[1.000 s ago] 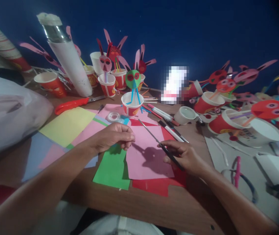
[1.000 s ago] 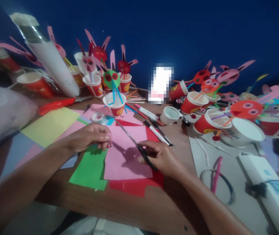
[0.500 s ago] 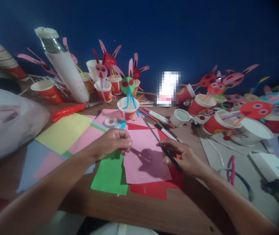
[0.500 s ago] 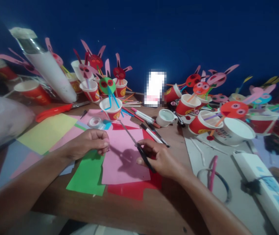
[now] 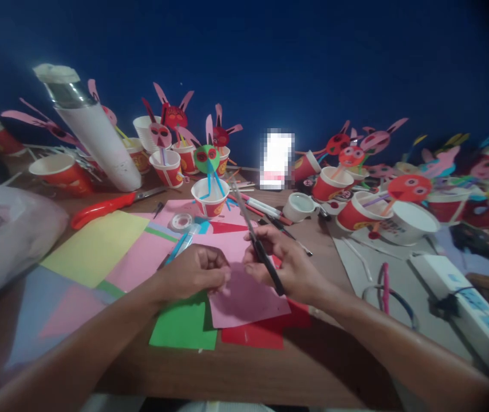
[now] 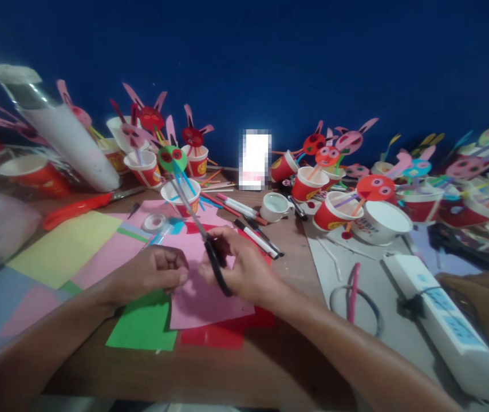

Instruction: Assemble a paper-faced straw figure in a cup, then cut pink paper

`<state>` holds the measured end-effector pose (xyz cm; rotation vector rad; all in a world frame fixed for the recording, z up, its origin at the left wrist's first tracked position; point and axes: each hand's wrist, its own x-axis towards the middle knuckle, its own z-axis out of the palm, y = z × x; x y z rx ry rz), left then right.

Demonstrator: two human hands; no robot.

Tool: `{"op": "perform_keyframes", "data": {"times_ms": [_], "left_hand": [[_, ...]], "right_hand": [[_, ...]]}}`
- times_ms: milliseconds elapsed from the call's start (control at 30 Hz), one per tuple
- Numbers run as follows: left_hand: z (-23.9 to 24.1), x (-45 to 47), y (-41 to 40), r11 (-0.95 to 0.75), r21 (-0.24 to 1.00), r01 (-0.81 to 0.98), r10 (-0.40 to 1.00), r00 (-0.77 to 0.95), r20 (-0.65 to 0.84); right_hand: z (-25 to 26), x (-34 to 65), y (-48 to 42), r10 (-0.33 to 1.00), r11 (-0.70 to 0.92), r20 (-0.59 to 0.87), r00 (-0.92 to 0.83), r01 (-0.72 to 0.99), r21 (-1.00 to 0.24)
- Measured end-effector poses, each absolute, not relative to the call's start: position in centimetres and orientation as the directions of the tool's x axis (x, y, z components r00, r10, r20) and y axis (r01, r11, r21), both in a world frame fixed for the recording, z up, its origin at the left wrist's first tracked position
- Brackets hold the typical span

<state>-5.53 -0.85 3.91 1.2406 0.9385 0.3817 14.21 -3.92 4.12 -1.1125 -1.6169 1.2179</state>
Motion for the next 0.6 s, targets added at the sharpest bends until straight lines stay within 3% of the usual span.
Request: {"op": "perform_keyframes", "data": {"times_ms": [133, 233, 433, 600], "left_hand": [[3.6, -5.6, -1.1, 0.280, 0.928, 0.246, 0.735, 0.567, -0.372], [3.5, -5.6, -1.1, 0.277, 0.923, 0.266, 0.739, 0.554, -0.382], [3.3, -5.4, -1.3, 0.340, 0.921, 0.191, 0.729, 0.565, -0.386], [3.2, -5.3, -1.2, 0.381, 0.915, 0.134, 0.710, 0.592, -0.382]], "right_hand": [[3.8, 12.9, -3.8, 0.925, 0.284, 0.191, -0.328, 0.263, -0.922], [3.4, 12.4, -3.7, 0.926, 0.298, 0.196, -0.321, 0.309, -0.903], [2.6, 12.4, -3.6, 0.945, 0.247, 0.167, -0.281, 0.279, -0.928], [2.4, 12.7, -3.3, 0.962, 0.109, 0.053, -0.269, 0.201, -0.973]]}}
